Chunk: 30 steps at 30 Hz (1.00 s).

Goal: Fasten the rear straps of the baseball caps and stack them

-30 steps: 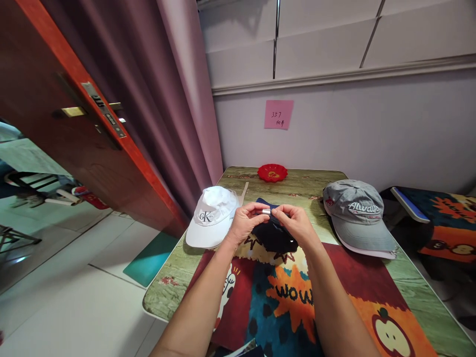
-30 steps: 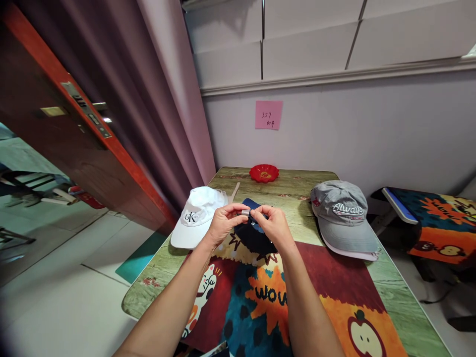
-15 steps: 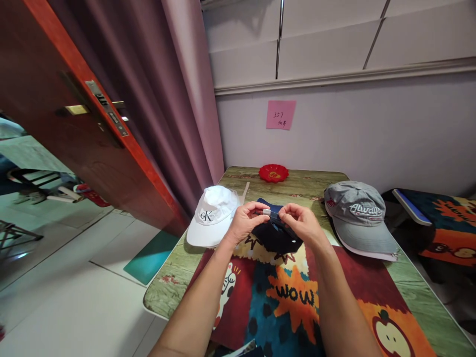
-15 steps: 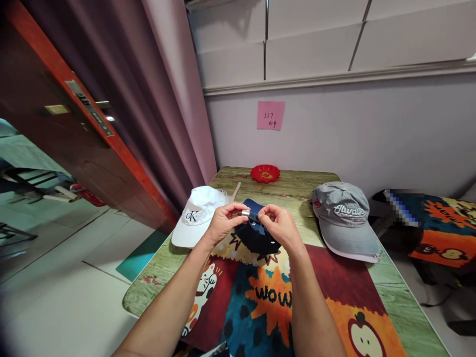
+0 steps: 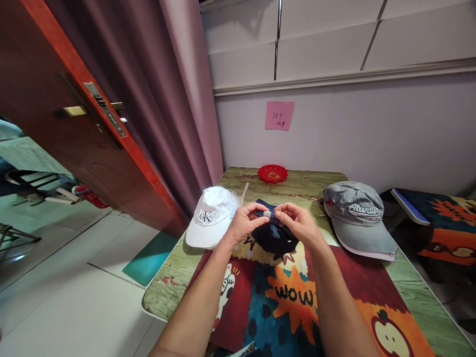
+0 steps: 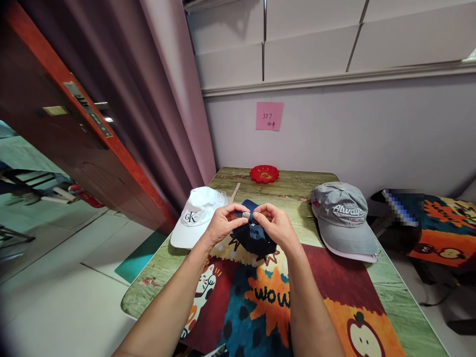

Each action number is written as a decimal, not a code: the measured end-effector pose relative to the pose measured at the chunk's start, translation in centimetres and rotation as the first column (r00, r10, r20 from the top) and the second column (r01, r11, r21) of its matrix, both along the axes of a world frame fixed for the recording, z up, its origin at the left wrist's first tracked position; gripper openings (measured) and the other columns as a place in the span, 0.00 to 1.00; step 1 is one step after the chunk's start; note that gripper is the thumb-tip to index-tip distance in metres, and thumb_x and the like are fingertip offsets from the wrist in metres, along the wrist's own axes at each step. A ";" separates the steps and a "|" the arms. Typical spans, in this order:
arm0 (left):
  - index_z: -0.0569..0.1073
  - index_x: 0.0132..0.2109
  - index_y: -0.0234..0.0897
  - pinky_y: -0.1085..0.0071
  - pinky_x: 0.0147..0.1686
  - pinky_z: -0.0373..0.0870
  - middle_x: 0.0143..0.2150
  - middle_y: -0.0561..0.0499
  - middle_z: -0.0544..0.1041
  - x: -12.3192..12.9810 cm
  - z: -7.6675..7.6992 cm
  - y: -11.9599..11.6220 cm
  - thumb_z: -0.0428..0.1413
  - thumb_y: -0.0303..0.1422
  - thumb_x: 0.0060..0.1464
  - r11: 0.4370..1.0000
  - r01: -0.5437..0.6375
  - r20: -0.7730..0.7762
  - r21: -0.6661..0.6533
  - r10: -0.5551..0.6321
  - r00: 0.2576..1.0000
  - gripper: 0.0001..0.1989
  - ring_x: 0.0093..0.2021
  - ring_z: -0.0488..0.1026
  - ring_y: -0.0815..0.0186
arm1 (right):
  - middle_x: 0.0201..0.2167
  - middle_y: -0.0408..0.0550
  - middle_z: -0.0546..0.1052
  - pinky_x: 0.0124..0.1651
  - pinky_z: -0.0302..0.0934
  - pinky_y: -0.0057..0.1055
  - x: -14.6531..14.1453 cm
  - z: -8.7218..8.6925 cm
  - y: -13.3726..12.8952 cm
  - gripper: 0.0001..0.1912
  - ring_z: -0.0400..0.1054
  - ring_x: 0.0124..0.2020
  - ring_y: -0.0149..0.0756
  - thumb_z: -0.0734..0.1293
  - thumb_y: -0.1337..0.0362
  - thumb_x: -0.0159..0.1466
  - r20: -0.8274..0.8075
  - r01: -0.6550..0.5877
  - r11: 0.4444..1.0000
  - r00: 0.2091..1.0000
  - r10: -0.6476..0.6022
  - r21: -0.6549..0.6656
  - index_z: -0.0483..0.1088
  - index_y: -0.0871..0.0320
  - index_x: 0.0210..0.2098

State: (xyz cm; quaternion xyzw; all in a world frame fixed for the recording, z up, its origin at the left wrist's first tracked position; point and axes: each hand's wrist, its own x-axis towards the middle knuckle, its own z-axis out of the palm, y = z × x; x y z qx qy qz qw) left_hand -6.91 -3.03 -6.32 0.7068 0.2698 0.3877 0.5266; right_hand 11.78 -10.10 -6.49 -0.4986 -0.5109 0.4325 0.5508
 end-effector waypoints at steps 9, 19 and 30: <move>0.79 0.42 0.33 0.72 0.39 0.73 0.41 0.47 0.80 -0.2 0.3 0.2 0.67 0.35 0.49 1.000 -0.018 -0.018 -0.014 0.018 1.000 0.14 0.37 0.76 0.67 | 0.22 0.40 0.69 0.28 0.50 0.27 0.7 -0.3 -0.1 0.19 0.58 0.24 0.28 0.71 0.48 0.59 0.042 -0.068 0.997 0.997 0.070 -0.039 0.73 0.59 0.32; 0.79 0.43 0.34 0.72 0.43 0.72 0.42 0.48 0.79 0.0 0.1 0.2 0.65 0.33 0.51 0.998 -0.002 -0.076 0.056 0.006 0.997 0.12 0.41 0.76 0.65 | 0.23 0.40 0.66 0.26 0.45 0.28 0.7 -0.8 0.2 0.20 0.52 0.24 0.28 0.69 0.47 0.61 0.101 -0.032 0.999 0.994 0.034 -0.020 0.73 0.60 0.32; 0.79 0.42 0.37 0.73 0.41 0.70 0.42 0.49 0.79 0.4 0.3 -0.2 0.63 0.32 0.54 0.970 -0.015 -0.174 0.243 0.059 0.983 0.08 0.42 0.75 0.65 | 0.22 0.44 0.71 0.26 0.48 0.28 -0.3 -0.1 0.1 0.26 0.57 0.24 0.29 0.72 0.42 0.56 0.170 0.053 0.997 0.984 -0.044 -0.050 0.78 0.62 0.31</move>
